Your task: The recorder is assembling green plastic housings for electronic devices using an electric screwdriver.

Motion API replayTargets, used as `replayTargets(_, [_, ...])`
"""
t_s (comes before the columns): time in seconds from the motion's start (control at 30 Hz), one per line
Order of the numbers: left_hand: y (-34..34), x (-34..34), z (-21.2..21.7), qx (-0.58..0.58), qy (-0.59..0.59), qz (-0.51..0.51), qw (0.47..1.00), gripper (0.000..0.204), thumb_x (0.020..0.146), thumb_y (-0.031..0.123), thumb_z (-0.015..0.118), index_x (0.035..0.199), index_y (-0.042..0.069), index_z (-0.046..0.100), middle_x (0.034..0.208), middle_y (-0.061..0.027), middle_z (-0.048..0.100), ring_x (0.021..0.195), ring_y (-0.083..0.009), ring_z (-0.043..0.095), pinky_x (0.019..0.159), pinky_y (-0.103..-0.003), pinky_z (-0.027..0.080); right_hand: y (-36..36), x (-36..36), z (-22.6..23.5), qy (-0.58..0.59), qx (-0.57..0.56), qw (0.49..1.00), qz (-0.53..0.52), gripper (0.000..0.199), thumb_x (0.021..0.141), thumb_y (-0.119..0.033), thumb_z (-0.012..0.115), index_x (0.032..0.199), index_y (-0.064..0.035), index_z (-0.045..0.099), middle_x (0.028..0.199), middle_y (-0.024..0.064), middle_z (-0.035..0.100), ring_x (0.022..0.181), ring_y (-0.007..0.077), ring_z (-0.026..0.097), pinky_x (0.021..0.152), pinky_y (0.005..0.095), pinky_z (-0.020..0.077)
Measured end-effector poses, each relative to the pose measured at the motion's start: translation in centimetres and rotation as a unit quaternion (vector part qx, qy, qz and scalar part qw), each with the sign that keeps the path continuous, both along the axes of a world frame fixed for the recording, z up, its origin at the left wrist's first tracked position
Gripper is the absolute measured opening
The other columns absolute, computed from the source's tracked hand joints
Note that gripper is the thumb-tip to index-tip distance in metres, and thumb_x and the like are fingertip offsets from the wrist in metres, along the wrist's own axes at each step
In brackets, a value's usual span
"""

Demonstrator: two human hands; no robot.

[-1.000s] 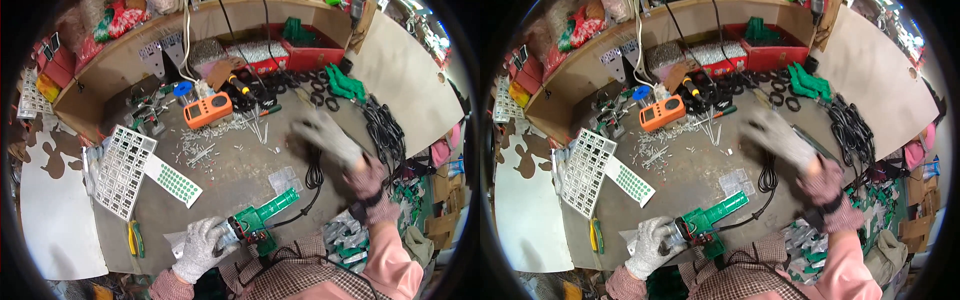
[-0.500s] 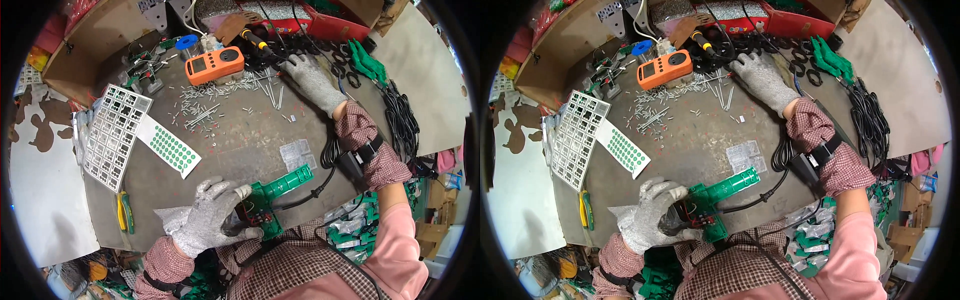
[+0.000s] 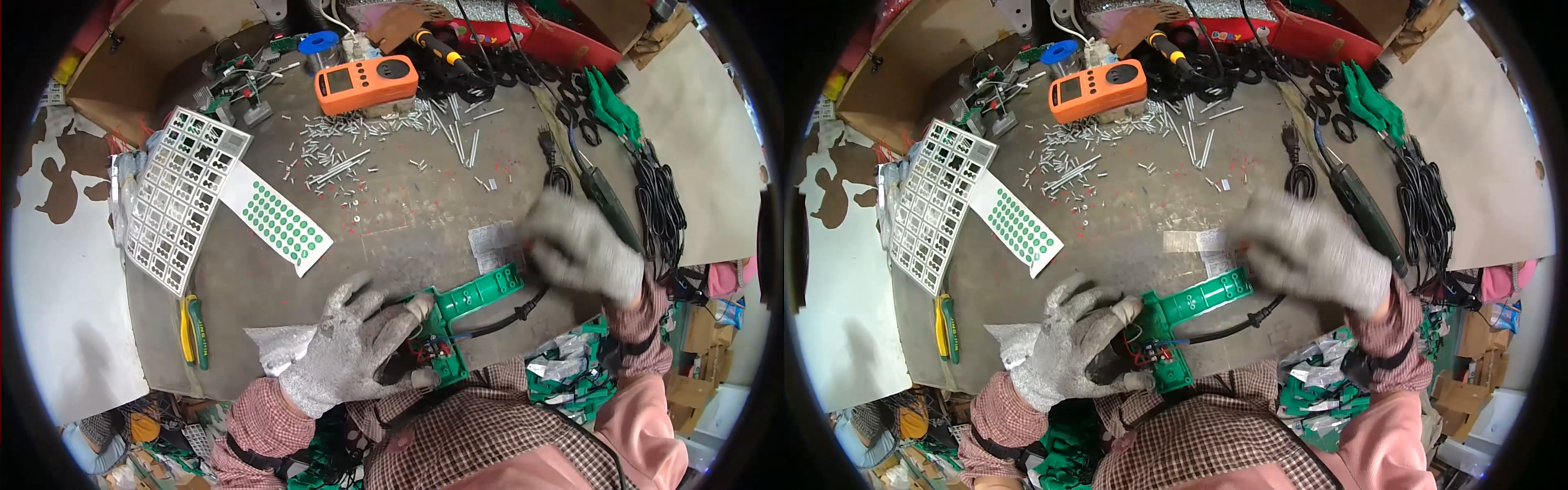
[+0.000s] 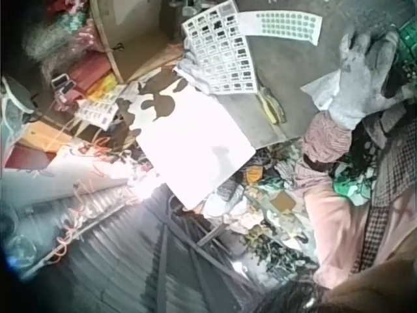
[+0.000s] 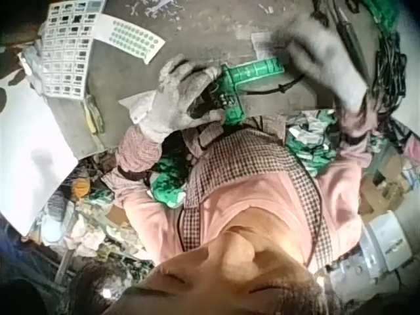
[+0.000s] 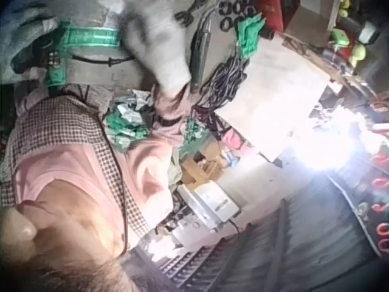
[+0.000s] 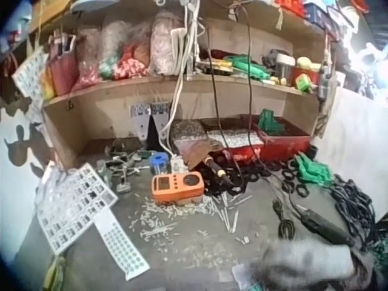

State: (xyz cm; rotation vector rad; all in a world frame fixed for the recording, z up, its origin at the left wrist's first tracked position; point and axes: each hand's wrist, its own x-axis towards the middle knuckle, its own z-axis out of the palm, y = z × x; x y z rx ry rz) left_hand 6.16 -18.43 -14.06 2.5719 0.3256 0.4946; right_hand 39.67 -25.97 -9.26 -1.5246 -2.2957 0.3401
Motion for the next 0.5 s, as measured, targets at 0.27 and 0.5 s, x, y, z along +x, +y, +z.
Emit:
replayTargets(0.27, [0.4,0.0,0.0,-0.051,0.003,-0.038,0.998,0.084,0.079,0.058,0.077,0.14,0.004,0.058,0.115,-0.0123,0.071,0.11,-0.0314,0.065,0.113,-0.056,0.034,-3.1,-6.3,-0.4,-0.029,-0.089,0.988,0.121,0.029,0.084,-0.02,0.069,0.112,-0.0128,0.063,0.09,0.0048,0.053,0.074,0.0216,0.068,0.057,0.0337,0.0565])
replayTargets(0.5, [-0.3,-0.6,-0.5,-0.054,-0.015,0.039,0.998,0.097,0.076,0.065,0.077,0.147,0.004,0.051,0.128,-0.0118,0.067,0.119,-0.0314,0.061,0.116,-0.057,0.029,-3.3,-6.2,-0.4,-0.052,-0.083,0.993,0.064,0.033,0.084,-0.027,0.071,0.115,-0.02,0.066,0.09,0.0015,0.056,0.071,0.0201,0.067,0.057,0.0344,0.0561])
